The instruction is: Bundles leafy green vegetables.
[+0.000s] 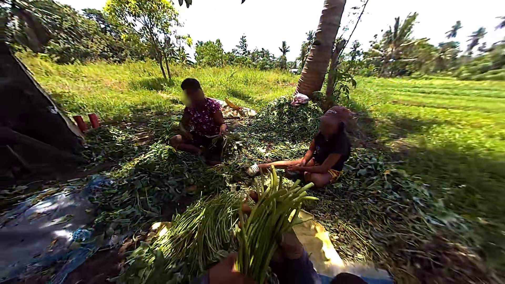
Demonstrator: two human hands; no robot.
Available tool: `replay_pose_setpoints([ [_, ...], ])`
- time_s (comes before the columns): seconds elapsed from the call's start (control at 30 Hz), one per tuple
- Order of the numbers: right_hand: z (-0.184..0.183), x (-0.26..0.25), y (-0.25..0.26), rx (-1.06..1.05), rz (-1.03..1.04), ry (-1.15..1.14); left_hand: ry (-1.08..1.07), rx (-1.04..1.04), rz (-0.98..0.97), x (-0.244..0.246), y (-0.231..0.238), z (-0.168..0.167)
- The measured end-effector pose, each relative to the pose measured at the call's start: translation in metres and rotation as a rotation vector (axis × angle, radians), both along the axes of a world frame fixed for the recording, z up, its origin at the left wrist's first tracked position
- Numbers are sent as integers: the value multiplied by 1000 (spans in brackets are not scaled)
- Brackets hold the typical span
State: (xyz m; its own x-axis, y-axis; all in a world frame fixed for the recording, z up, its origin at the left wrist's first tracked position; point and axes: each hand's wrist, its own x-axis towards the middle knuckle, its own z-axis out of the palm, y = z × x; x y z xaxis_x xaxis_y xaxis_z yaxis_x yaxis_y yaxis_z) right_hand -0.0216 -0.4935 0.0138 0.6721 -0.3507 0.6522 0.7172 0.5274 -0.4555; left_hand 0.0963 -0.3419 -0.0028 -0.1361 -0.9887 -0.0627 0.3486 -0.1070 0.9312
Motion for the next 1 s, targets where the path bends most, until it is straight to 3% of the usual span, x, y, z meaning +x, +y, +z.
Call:
replay_pose_setpoints([
  [0.1,10,-16,1,-285,-231,176,-64,-9,-34,3,-7,-2],
  [0.2,47,-20,13,-521,-475,432,-309,31,104,-2,-12,27],
  [0.3,80,-9,28,-420,-656,496,-574,68,204,-5,-13,74],
  [0.57,142,21,31,-349,-277,97,-1262,-11,263,26,41,198],
  [0.7,118,56,76,-76,40,12,-1733,183,299,31,102,228],
  [0.8,66,82,134,151,296,64,-1892,526,310,19,151,215],
  [0.87,16,88,174,308,513,211,-1816,846,244,8,180,191],
  [0.93,-25,77,211,431,665,432,-1553,1139,75,-1,205,162],
  [1.0,-50,53,236,510,756,654,-1312,1215,-30,-10,234,126],
])
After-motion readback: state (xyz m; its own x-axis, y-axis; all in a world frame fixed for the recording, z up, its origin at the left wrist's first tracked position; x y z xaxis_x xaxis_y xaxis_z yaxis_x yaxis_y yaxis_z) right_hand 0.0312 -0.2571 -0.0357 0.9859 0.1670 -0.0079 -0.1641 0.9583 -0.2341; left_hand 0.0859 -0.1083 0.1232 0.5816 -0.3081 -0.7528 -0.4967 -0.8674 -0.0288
